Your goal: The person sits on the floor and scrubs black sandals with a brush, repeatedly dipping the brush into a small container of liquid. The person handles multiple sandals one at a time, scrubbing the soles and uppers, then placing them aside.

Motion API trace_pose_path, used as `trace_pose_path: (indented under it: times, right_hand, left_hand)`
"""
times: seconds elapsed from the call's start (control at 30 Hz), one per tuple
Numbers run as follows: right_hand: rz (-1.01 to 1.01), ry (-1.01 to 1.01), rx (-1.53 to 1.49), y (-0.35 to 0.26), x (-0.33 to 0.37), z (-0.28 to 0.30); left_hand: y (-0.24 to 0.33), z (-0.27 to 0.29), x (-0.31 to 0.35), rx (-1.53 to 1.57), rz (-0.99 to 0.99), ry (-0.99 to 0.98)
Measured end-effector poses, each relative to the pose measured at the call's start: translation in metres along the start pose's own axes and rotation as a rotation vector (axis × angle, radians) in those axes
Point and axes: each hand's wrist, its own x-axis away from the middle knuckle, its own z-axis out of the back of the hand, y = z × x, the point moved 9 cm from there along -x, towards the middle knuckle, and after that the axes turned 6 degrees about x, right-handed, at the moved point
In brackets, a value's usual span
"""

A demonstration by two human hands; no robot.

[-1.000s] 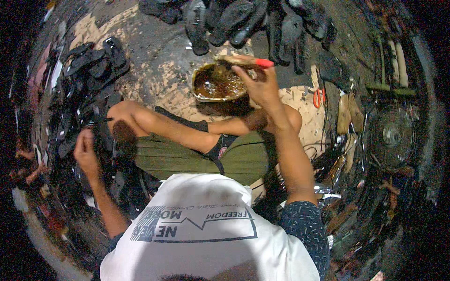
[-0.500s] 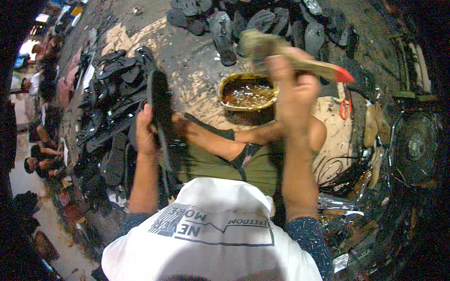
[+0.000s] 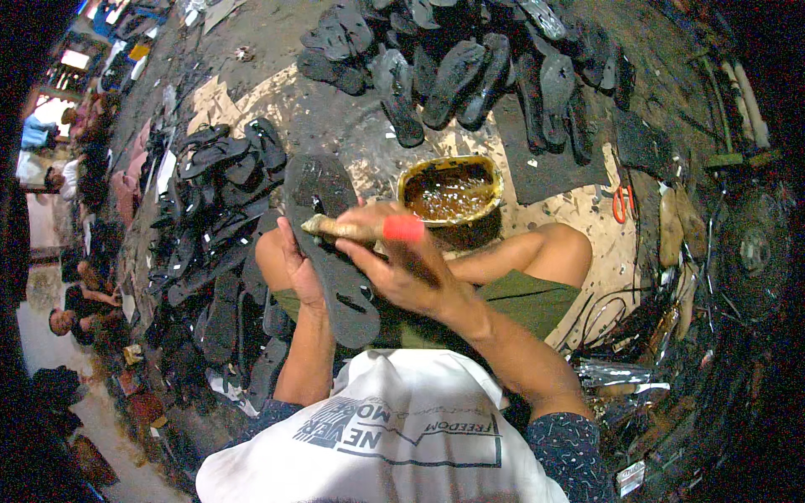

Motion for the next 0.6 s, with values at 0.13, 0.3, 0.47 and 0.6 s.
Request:
trace_pose_path:
  times: [0.13,0.3,0.47,0.6]
  right_hand:
    - [0.011,0.209,0.03,0.014,-0.032,0.031]
    - [-0.375,-0.116,0.326,0.106,-0.016,0.048]
    - [-0.305,-0.329,0.924,0.198,0.014,0.045]
    - [-0.374,-0.182,0.736,0.159,-0.007,0.066]
  left_hand:
    - [-0.03,-0.01,0.014,0.167,0.119,0.02]
    - [-0.056,0.0,0.064,0.274,0.319,-0.038]
    - [-0.051,0.032,0.111,0.098,0.397,-0.084]
    - [-0.051,0.053,0.103,0.083,0.34,0.117]
